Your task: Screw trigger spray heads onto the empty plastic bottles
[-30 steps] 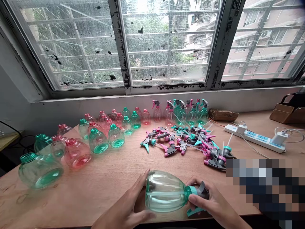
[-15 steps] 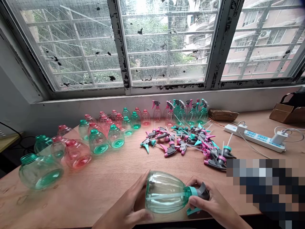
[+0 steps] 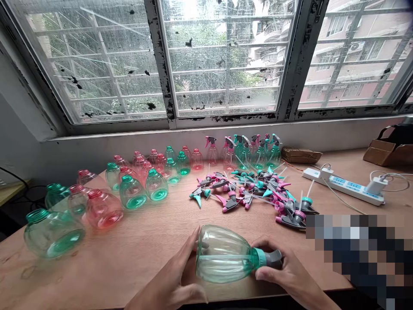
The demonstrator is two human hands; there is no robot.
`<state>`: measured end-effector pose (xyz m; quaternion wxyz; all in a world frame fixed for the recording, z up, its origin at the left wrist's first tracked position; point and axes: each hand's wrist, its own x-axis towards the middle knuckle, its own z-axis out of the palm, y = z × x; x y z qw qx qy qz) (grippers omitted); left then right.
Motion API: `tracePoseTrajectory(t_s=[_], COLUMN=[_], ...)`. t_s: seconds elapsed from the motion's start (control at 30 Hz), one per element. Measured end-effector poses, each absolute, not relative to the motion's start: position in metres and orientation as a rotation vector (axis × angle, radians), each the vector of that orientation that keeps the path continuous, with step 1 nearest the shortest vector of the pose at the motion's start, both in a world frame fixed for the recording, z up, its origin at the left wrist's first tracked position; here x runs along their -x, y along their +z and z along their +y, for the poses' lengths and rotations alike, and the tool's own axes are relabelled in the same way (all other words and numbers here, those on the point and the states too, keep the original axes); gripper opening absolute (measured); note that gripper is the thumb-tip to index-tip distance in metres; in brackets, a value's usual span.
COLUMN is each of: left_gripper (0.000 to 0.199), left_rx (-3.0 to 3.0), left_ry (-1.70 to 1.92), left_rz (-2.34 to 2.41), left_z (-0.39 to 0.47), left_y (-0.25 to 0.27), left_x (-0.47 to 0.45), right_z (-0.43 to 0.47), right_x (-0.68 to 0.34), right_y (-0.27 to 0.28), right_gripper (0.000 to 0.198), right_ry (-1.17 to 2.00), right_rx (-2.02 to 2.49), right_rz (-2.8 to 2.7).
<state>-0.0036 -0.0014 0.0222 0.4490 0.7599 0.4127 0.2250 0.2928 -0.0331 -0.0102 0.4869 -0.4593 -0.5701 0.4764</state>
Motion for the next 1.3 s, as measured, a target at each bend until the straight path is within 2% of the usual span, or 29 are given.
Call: tracePoseTrajectory(t_s=[0.1, 0.23, 0.27, 0.37, 0.43, 0.5, 0.63, 0.73, 0.83, 0.87, 1.0, 1.1, 1.23, 1.3], left_gripper=[0.107, 0.071, 0.073, 0.112, 0.128, 0.124, 0.099, 0.095, 0.083, 0.086, 0.122, 0.107, 0.086, 0.078], left_rx=[-1.901, -1.942, -1.939, -1.901, -1.874, -1.838, -1.823, -1.832, -1.827, -1.834, -1.824, -1.846, -1.868, -1.787], left_ry=[0.508, 0.551, 0.543, 0.511, 0.568, 0.637, 0.651, 0.587, 0.615, 0.624, 0.658, 0.639, 0.605, 0.681], left_rz=[0.926, 0.915, 0.918, 0.959, 0.989, 0.961, 0.873, 0.823, 0.873, 0.906, 0.944, 0.968, 0.957, 0.924], left_z=[0.000, -0.004, -0.004, -0.005, -0.005, -0.005, -0.005, -0.005, -0.005, -0.005, -0.003, -0.001, -0.002, -0.004], left_y=[0.031, 0.043, 0.043, 0.037, 0.030, 0.025, 0.022, 0.020, 0.017, 0.017, 0.015, 0.015, 0.019, 0.022], left_x=[0.001, -0.006, -0.007, -0.004, 0.000, 0.003, 0.009, 0.011, 0.010, 0.009, 0.006, 0.008, 0.012, 0.010], right_z=[-0.034, -0.034, -0.034, -0.034, -0.034, -0.034, -0.034, -0.033, -0.032, -0.031, -0.031, -0.031, -0.029, -0.028], right_x=[-0.292, -0.293, -0.293, -0.294, -0.293, -0.292, -0.293, -0.296, -0.297, -0.297, -0.293, -0.291, -0.294, -0.296], right_y=[-0.009, -0.011, -0.011, -0.012, -0.011, -0.010, -0.011, -0.015, -0.018, -0.019, -0.020, -0.021, -0.024, -0.026], right_gripper=[0.032, 0.033, 0.033, 0.031, 0.031, 0.031, 0.028, 0.028, 0.030, 0.030, 0.031, 0.036, 0.045, 0.039], right_ry=[1.146, 1.143, 1.138, 1.112, 1.077, 1.027, 0.980, 0.982, 0.935, 0.909, 0.769, 0.688, 0.799, 0.844], right_rx=[1.130, 1.102, 1.104, 1.103, 1.099, 1.102, 1.127, 1.109, 1.054, 1.044, 1.087, 1.093, 1.062, 1.012], right_rz=[-1.427, -1.397, -1.387, -1.384, -1.425, -1.479, -1.512, -1.527, -1.548, -1.555, -1.625, -1.717, -1.623, -1.543])
